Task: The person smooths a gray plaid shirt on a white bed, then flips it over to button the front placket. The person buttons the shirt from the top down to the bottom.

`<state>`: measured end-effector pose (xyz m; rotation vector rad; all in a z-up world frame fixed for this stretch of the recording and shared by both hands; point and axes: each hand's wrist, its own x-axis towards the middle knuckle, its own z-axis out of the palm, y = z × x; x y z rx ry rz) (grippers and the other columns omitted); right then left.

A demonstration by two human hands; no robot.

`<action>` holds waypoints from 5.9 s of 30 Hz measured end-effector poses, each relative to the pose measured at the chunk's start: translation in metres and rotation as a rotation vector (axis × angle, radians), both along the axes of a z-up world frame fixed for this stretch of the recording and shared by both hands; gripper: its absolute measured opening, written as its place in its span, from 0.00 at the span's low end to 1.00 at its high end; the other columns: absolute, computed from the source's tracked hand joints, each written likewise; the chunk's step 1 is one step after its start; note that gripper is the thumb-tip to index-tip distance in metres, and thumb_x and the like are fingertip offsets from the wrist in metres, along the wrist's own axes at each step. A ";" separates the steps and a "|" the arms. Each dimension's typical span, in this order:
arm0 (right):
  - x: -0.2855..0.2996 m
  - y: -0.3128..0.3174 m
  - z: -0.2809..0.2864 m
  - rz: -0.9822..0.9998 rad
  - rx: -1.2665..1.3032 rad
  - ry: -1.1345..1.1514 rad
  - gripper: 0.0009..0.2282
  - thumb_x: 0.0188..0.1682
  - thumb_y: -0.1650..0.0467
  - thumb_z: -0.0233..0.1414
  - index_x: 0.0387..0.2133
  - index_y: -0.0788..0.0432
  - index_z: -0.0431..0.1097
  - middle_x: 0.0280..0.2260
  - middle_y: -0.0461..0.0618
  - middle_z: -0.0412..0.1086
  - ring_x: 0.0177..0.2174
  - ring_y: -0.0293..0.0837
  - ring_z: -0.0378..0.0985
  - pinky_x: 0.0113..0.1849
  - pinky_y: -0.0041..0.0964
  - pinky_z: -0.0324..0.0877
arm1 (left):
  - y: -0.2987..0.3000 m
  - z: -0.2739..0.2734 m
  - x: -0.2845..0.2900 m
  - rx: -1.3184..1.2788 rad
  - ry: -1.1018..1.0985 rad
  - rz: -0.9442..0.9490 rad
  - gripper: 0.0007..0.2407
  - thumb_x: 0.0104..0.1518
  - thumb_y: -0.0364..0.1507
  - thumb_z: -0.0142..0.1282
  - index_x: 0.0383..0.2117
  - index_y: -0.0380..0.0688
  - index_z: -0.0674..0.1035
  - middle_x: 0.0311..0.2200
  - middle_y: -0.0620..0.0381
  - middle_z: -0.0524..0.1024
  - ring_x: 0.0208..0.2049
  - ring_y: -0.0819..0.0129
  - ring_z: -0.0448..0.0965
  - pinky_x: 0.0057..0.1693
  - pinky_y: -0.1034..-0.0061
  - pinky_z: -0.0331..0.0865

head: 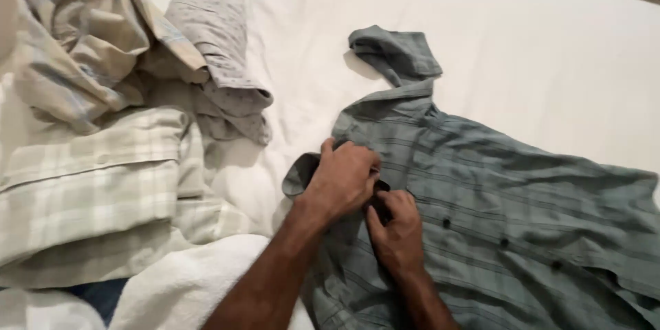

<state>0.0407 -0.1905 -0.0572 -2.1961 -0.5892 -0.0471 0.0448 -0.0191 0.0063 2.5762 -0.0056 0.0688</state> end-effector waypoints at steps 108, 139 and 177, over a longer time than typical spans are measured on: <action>0.010 -0.006 -0.013 -0.135 0.390 0.377 0.11 0.51 0.72 0.56 0.45 0.62 0.77 0.39 0.50 0.77 0.38 0.42 0.82 0.41 0.37 0.76 | -0.025 -0.030 -0.006 0.117 -0.283 -0.097 0.07 0.48 0.25 0.60 0.31 0.38 0.77 0.37 0.46 0.74 0.44 0.48 0.75 0.51 0.54 0.66; -0.022 -0.089 -0.004 0.086 -0.387 -0.186 0.20 0.52 0.70 0.52 0.60 0.55 0.66 0.64 0.53 0.61 0.64 0.55 0.57 0.58 0.53 0.56 | -0.053 0.009 -0.016 0.008 -0.173 -0.237 0.08 0.52 0.22 0.57 0.37 0.38 0.80 0.39 0.48 0.79 0.47 0.49 0.76 0.55 0.58 0.70; -0.022 -0.057 0.020 0.028 -0.032 -0.255 0.06 0.46 0.76 0.58 0.37 0.63 0.74 0.37 0.55 0.76 0.39 0.56 0.77 0.42 0.48 0.71 | -0.038 -0.033 0.002 -0.352 -0.252 0.031 0.03 0.56 0.23 0.55 0.33 0.38 0.75 0.33 0.44 0.76 0.38 0.42 0.77 0.45 0.53 0.70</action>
